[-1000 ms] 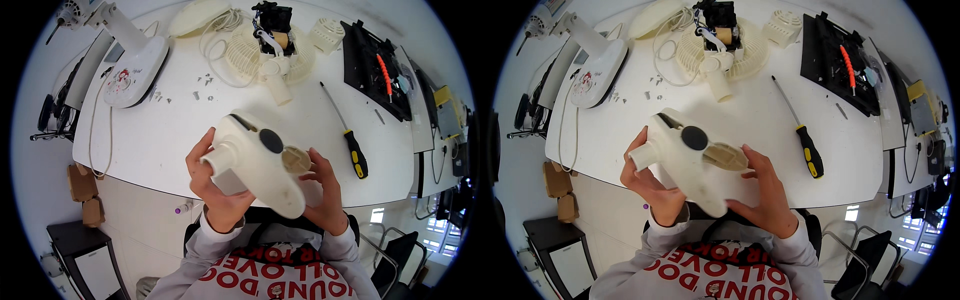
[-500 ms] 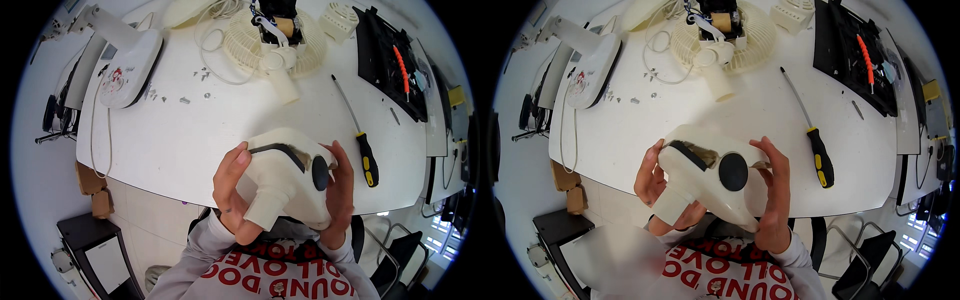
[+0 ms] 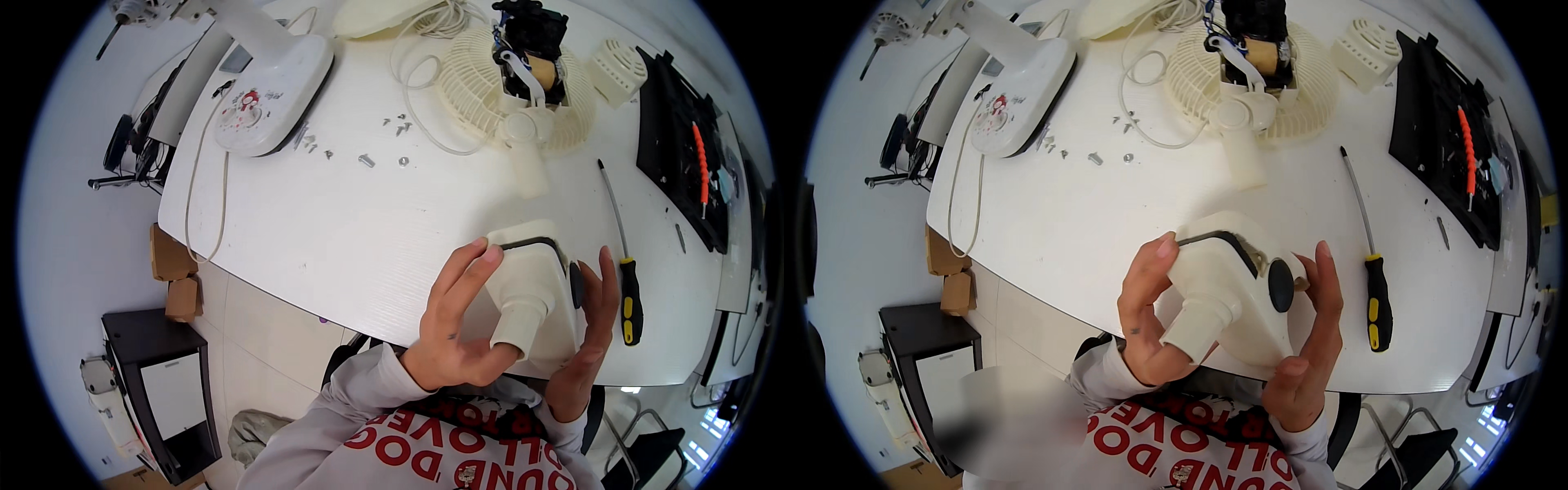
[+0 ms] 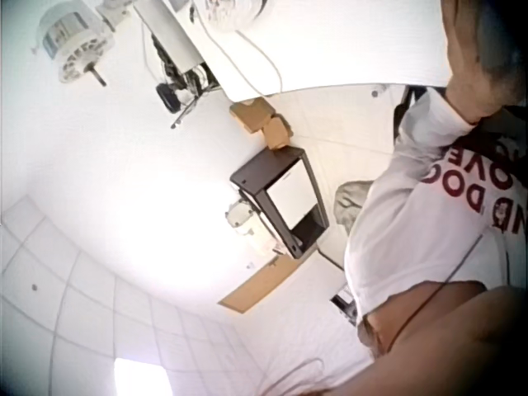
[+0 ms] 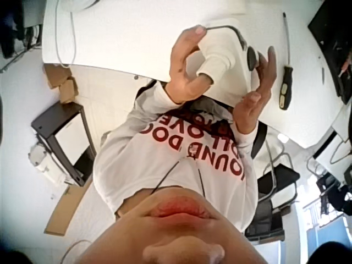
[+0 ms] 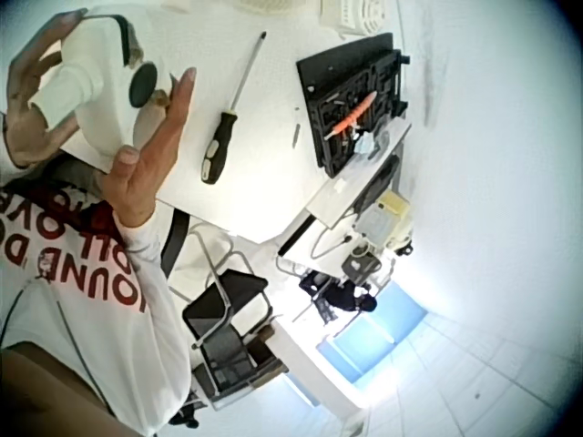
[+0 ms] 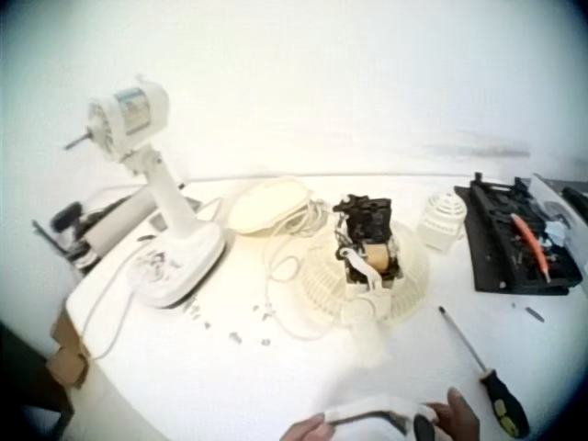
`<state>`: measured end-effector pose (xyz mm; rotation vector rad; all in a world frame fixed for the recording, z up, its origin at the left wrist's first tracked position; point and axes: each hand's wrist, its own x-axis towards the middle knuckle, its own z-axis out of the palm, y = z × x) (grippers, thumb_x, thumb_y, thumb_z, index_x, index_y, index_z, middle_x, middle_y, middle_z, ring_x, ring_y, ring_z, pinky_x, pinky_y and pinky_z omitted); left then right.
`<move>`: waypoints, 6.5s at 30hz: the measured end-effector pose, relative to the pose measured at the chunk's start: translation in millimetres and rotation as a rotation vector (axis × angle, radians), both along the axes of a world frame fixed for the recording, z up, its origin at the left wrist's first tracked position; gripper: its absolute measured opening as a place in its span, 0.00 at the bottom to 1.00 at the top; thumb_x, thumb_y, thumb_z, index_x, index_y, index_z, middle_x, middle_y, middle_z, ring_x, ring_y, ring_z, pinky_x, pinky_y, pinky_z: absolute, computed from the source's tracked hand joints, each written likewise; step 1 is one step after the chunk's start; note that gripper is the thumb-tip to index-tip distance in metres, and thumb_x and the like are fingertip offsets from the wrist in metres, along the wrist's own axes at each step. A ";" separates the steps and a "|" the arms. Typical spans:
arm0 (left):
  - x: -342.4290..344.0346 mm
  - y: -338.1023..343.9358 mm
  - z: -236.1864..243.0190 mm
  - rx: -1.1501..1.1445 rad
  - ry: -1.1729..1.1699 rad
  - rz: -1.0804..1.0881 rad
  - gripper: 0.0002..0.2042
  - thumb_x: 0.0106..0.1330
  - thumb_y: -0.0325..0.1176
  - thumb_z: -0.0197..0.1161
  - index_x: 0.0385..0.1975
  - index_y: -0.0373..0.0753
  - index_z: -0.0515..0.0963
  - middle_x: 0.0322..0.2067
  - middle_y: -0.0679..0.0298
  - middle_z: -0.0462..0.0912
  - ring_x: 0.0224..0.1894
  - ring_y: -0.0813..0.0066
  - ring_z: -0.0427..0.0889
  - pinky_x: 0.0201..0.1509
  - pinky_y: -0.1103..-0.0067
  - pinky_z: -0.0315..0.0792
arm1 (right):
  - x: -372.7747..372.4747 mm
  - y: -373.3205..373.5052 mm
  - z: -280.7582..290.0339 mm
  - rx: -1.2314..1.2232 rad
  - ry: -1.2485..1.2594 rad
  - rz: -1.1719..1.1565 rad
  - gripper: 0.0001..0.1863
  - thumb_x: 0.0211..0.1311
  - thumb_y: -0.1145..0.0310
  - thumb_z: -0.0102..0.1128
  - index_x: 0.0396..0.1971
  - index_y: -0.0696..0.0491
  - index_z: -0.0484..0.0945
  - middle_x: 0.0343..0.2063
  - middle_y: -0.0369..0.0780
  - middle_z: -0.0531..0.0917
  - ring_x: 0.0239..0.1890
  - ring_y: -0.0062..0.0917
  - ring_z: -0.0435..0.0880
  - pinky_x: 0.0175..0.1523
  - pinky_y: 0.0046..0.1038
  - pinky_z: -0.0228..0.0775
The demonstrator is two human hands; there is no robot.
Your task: The person disassembles a white plastic fan housing, then uses a screwdriver to tighten screws on the fan motor assembly. They handle screws, a screwdriver, and fan components on a white table.
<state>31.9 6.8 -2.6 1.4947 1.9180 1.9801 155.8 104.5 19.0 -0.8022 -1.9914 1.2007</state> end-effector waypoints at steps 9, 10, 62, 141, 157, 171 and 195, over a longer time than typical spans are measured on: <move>-0.4 11.2 4.0 0.099 -0.222 -0.333 0.54 0.49 0.26 0.73 0.70 0.40 0.36 0.68 0.38 0.44 0.70 0.40 0.50 0.67 0.53 0.55 | 8.3 18.3 -0.4 -0.276 0.245 -0.132 0.46 0.63 0.31 0.34 0.65 0.58 0.56 0.56 0.54 0.71 0.59 0.41 0.72 0.64 0.39 0.61; -1.3 12.0 6.8 0.170 -0.257 -0.393 0.59 0.48 0.26 0.74 0.70 0.39 0.30 0.70 0.40 0.41 0.71 0.41 0.47 0.69 0.53 0.52 | 8.3 15.6 2.1 -0.356 0.316 -0.096 0.46 0.63 0.31 0.35 0.65 0.58 0.55 0.57 0.54 0.70 0.59 0.41 0.71 0.64 0.39 0.60; 26.8 41.8 34.7 -0.227 0.192 -0.187 0.50 0.32 0.43 0.83 0.61 0.33 0.65 0.54 0.51 0.77 0.51 0.62 0.81 0.53 0.74 0.76 | 2.0 12.5 -38.3 -0.832 1.160 0.266 0.38 0.61 0.36 0.48 0.63 0.50 0.64 0.61 0.45 0.67 0.63 0.34 0.67 0.65 0.37 0.59; 25.2 27.5 6.0 0.041 -0.579 -0.288 0.56 0.42 0.53 0.78 0.66 0.31 0.51 0.62 0.52 0.60 0.61 0.58 0.66 0.63 0.65 0.62 | 3.3 -2.3 20.6 -0.539 0.478 0.171 0.48 0.59 0.53 0.60 0.69 0.60 0.44 0.66 0.47 0.57 0.70 0.34 0.54 0.71 0.34 0.44; 19.0 35.4 27.8 -0.202 0.036 -0.343 0.23 0.44 0.27 0.68 0.45 0.38 0.76 0.41 0.61 0.81 0.46 0.61 0.79 0.57 0.60 0.68 | 197.4 89.3 67.4 -0.264 -0.407 -0.304 0.32 0.60 0.51 0.58 0.59 0.56 0.68 0.46 0.45 0.79 0.50 0.29 0.75 0.57 0.29 0.64; 20.0 34.1 28.7 -0.228 0.047 -0.362 0.19 0.47 0.25 0.62 0.43 0.38 0.76 0.38 0.62 0.84 0.42 0.63 0.82 0.57 0.60 0.69 | 191.8 173.4 85.6 -0.401 -0.705 0.114 0.23 0.69 0.55 0.52 0.40 0.64 0.79 0.31 0.41 0.83 0.35 0.19 0.78 0.44 0.21 0.69; 21.4 39.2 26.7 -0.220 0.126 -0.406 0.18 0.47 0.22 0.62 0.42 0.39 0.77 0.35 0.62 0.84 0.36 0.65 0.82 0.52 0.63 0.73 | 58.2 237.2 32.5 1.214 -0.864 0.214 0.07 0.44 0.71 0.69 0.27 0.50 0.83 0.29 0.35 0.68 0.37 0.26 0.72 0.42 0.28 0.69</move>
